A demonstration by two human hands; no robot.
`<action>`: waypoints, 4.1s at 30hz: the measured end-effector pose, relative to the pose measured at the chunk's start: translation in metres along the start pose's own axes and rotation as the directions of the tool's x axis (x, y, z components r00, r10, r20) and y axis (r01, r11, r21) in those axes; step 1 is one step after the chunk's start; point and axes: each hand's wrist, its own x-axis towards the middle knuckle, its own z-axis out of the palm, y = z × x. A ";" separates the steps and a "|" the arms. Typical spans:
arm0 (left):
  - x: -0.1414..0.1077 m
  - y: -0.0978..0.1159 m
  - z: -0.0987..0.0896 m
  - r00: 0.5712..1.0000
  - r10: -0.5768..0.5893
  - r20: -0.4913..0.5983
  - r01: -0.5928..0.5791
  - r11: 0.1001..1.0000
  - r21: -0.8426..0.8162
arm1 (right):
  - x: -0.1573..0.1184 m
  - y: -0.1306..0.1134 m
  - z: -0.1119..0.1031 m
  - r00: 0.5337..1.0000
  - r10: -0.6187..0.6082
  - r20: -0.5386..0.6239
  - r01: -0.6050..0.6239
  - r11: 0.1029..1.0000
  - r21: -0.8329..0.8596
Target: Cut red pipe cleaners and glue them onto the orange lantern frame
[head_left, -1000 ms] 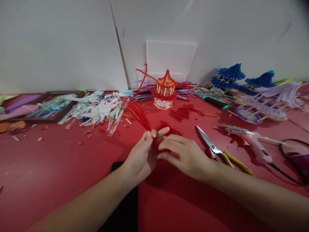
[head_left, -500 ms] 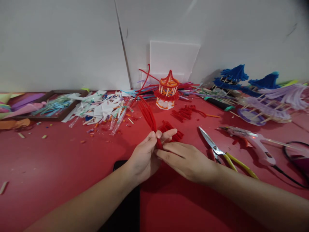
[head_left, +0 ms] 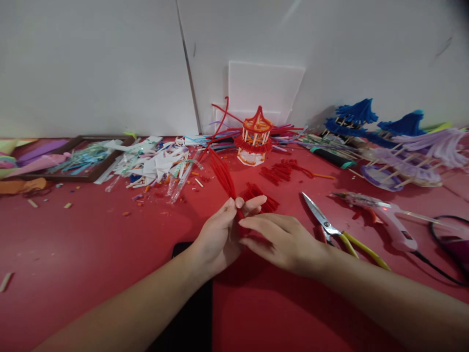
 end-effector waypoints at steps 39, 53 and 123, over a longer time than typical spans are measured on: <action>-0.001 -0.001 -0.001 0.999 -0.034 0.013 0.034 0.999 0.010 | 0.002 0.003 0.001 0.999 -0.009 0.047 0.003 0.992 0.127; 0.000 -0.002 -0.002 0.999 -0.011 0.038 0.011 1.000 0.007 | 0.002 0.002 0.001 0.994 0.098 0.043 -0.105 0.969 0.222; -0.001 -0.006 -0.004 0.764 0.603 0.230 -0.543 0.407 0.735 | 0.011 0.000 -0.006 0.520 0.164 0.839 -0.652 -0.558 0.513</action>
